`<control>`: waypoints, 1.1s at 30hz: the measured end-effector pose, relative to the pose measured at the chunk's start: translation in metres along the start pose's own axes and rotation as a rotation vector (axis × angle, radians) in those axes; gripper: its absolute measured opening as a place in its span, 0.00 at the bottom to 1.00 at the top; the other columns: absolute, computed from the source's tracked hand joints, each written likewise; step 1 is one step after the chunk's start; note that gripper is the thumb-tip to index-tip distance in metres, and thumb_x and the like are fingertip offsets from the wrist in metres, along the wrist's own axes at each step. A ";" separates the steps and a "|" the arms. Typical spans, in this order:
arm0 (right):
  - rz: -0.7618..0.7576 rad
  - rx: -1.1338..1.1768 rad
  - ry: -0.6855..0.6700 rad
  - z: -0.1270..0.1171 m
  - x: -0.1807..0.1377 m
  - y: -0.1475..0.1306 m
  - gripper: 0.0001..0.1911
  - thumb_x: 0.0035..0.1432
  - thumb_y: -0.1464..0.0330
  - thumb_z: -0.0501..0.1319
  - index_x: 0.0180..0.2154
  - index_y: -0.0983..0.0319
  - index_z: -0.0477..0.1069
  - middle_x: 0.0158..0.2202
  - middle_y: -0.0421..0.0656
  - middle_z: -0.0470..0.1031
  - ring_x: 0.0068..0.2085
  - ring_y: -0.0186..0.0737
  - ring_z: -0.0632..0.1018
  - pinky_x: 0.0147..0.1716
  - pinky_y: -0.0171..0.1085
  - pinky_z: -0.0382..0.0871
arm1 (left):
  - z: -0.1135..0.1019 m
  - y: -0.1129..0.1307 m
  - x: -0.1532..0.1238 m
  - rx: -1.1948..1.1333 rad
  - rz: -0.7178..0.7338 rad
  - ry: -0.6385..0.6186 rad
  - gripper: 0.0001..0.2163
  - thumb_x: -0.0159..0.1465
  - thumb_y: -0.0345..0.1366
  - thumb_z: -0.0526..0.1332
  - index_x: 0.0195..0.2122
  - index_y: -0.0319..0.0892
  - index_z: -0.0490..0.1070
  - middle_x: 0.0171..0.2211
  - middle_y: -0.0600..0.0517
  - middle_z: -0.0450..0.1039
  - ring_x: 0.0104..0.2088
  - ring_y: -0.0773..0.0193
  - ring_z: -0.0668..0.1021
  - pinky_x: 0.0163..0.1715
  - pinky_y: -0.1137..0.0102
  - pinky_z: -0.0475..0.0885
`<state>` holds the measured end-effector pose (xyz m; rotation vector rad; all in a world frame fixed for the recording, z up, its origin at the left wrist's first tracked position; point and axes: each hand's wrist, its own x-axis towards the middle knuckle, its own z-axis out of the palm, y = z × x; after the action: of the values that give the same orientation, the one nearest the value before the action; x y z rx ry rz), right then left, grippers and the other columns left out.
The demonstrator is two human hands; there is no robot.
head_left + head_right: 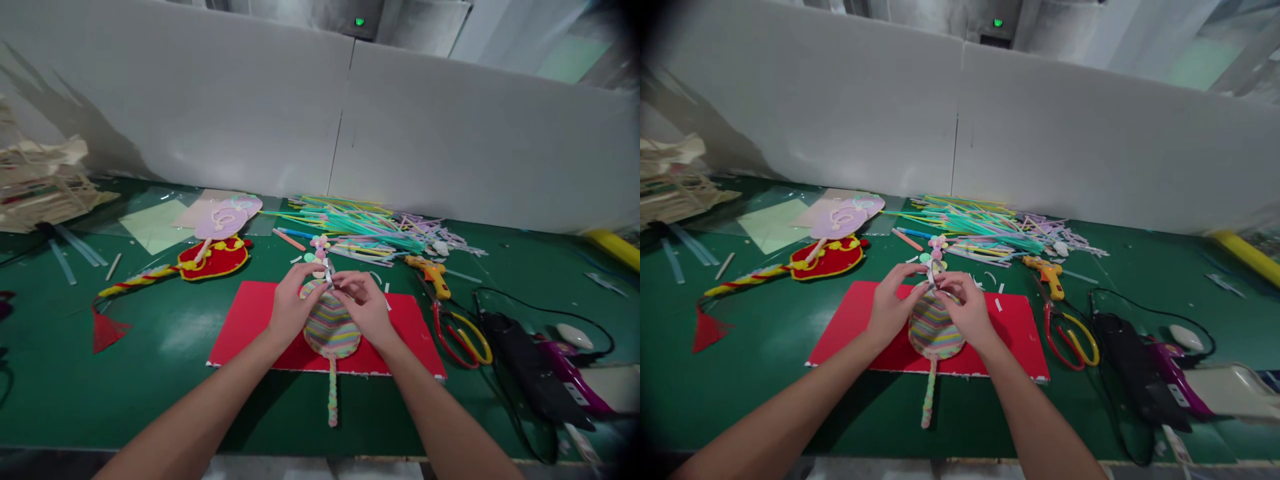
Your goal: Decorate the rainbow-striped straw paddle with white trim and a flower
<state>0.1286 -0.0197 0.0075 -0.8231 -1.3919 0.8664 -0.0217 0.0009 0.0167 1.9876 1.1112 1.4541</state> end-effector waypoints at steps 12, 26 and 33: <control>-0.103 -0.182 -0.064 -0.002 -0.002 0.004 0.07 0.55 0.75 0.58 0.32 0.56 0.64 0.40 0.42 0.72 0.44 0.39 0.75 0.42 0.42 0.72 | -0.002 -0.001 0.002 -0.047 -0.004 0.057 0.05 0.58 0.29 0.62 0.35 0.43 0.71 0.35 0.52 0.73 0.38 0.64 0.75 0.39 0.69 0.70; -0.130 -0.260 -0.033 0.004 -0.005 0.007 0.06 0.56 0.75 0.57 0.31 0.57 0.63 0.40 0.44 0.73 0.44 0.40 0.75 0.40 0.41 0.73 | -0.002 -0.002 0.000 -0.029 -0.004 0.102 0.07 0.59 0.29 0.62 0.38 0.43 0.72 0.37 0.51 0.74 0.39 0.64 0.75 0.39 0.69 0.71; -0.157 -0.335 0.082 0.013 -0.009 0.005 0.07 0.56 0.74 0.57 0.30 0.57 0.63 0.40 0.44 0.72 0.45 0.40 0.75 0.42 0.42 0.72 | 0.002 -0.003 -0.004 0.008 0.061 0.105 0.06 0.61 0.30 0.60 0.39 0.44 0.72 0.38 0.50 0.75 0.40 0.64 0.76 0.42 0.68 0.71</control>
<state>0.1155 -0.0261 -0.0008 -0.9754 -1.5285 0.4796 -0.0211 0.0003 0.0113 1.9871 1.1101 1.6046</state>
